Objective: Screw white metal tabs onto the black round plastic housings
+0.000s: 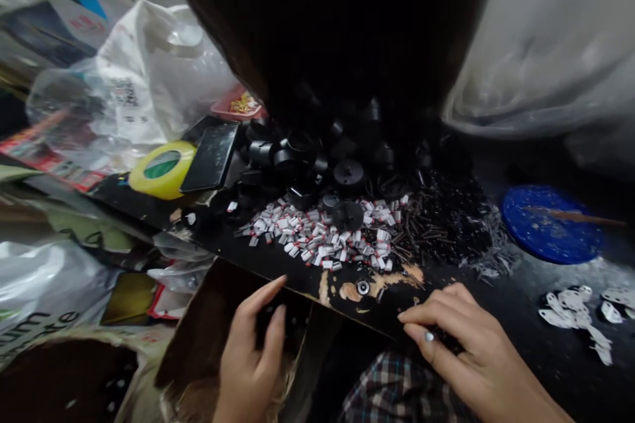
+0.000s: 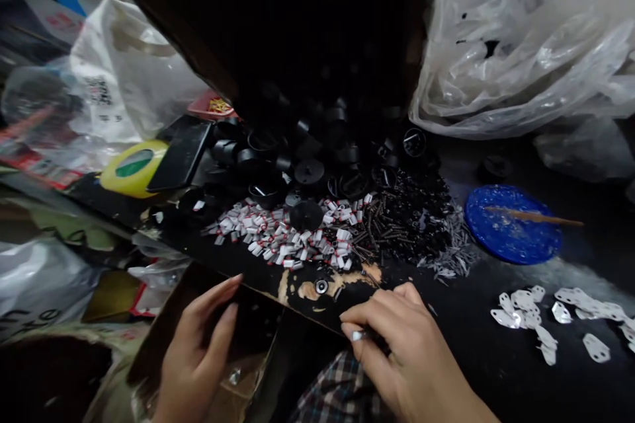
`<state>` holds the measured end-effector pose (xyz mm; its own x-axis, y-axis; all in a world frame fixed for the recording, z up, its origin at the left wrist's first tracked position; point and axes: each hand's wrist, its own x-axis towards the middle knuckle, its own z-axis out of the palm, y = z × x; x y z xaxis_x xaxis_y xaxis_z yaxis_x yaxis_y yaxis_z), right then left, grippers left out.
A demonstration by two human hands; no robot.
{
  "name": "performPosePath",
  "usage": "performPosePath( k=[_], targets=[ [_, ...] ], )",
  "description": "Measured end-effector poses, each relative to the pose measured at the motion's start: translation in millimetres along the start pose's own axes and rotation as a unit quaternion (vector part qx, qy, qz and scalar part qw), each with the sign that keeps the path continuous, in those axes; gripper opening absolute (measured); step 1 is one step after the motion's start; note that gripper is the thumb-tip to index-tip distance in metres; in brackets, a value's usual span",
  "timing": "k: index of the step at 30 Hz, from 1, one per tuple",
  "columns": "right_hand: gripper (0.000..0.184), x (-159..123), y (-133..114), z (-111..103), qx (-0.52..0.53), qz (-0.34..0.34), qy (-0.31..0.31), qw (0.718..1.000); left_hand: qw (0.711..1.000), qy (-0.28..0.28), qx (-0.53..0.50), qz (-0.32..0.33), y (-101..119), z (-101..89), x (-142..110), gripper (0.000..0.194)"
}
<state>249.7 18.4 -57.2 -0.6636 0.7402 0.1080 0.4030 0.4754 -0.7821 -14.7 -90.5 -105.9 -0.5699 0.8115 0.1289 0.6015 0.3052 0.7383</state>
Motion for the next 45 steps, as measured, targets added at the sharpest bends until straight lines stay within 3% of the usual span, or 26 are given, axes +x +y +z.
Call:
performPosePath(
  k=[3,5,7,9,12,13,15,17,18,21,23,25,28,30,32,34,37,41,45],
  targets=[
    [0.011,-5.1,-1.8,-1.2,-0.026,-0.006,-0.012,1.0,0.986,-0.029,-0.002,0.165,41.3,31.7,44.0,0.049],
    [0.01,-13.2,1.5,-3.6,-0.04,0.01,-0.006,0.999,0.961,-0.039,0.062,0.265,61.0,51.1,73.2,0.058],
    [0.01,-21.9,6.7,-5.1,-0.042,0.048,0.007,0.998,0.953,-0.034,0.076,0.291,71.3,62.5,92.6,0.054],
    [0.012,-27.0,10.0,-4.5,-0.03,0.094,0.009,0.995,0.954,-0.015,0.066,0.292,75.2,64.8,96.6,0.051],
    [0.019,-22.3,7.1,-1.3,0.051,0.177,0.014,0.983,0.972,-0.026,-0.089,0.215,77.5,58.0,71.4,0.053],
    [0.024,-17.9,4.7,-0.2,0.104,0.208,0.011,0.973,0.965,-0.062,-0.192,0.167,77.9,55.7,56.6,0.052],
    [0.038,-7.0,0.1,1.3,0.234,0.254,-0.028,0.938,0.924,-0.186,-0.317,0.101,77.5,53.8,23.8,0.055],
    [0.045,3.3,-2.7,2.0,0.336,0.273,-0.078,0.898,0.896,-0.27,-0.333,0.114,74.6,56.3,-4.8,0.065],
    [0.043,7.4,-3.3,1.9,0.362,0.277,-0.088,0.886,0.893,-0.281,-0.325,0.135,72.4,58.4,-15.1,0.065],
    [0.03,14.7,-4.2,-0.5,0.311,0.278,-0.026,0.908,0.893,-0.308,-0.308,0.113,67.0,63.0,-26.7,0.063],
    [0.021,17.3,-5.8,-3.4,0.226,0.263,0.001,0.938,0.874,-0.348,-0.34,0.023,66.4,62.2,-22.1,0.054],
    [0.017,21.7,-8.2,-5.6,0.146,0.222,-0.029,0.964,0.851,-0.37,-0.368,-0.067,68.0,58.7,-13.4,0.037],
    [0.021,38.9,-10.6,-4.7,0.0,0.142,-0.047,0.989,0.836,-0.327,-0.403,-0.181,71.7,53.9,-0.4,0.023],
    [0.023,57.4,-10.0,-0.6,-0.089,0.127,-0.002,0.988,0.798,-0.271,-0.474,-0.253,74.8,54.3,6.9,0.026],
    [0.023,76.8,-7.9,4.8,-0.151,0.125,0.02,0.98,0.755,-0.216,-0.547,-0.29,78.3,58.0,14.0,0.028],
    [0.017,91.3,-4.9,9.0,-0.19,0.119,0.022,0.974,0.733,-0.185,-0.584,-0.294,81.8,63.5,21.4,0.027],
    [0.008,97.0,0.1,9.2,-0.204,0.109,0.025,0.973,0.726,-0.172,-0.601,-0.288,85.2,70.6,30.3,0.025],
    [0.009,78.9,2.2,3.1,-0.152,0.112,0.049,0.981,0.718,-0.17,-0.611,-0.286,90.0,72.5,30.4,0.026],
    [0.008,52.9,-2.9,3.7,-0.088,0.117,0.062,0.987,0.671,-0.214,-0.641,-0.305,97.8,71.5,19.6,0.02]
  ],
)
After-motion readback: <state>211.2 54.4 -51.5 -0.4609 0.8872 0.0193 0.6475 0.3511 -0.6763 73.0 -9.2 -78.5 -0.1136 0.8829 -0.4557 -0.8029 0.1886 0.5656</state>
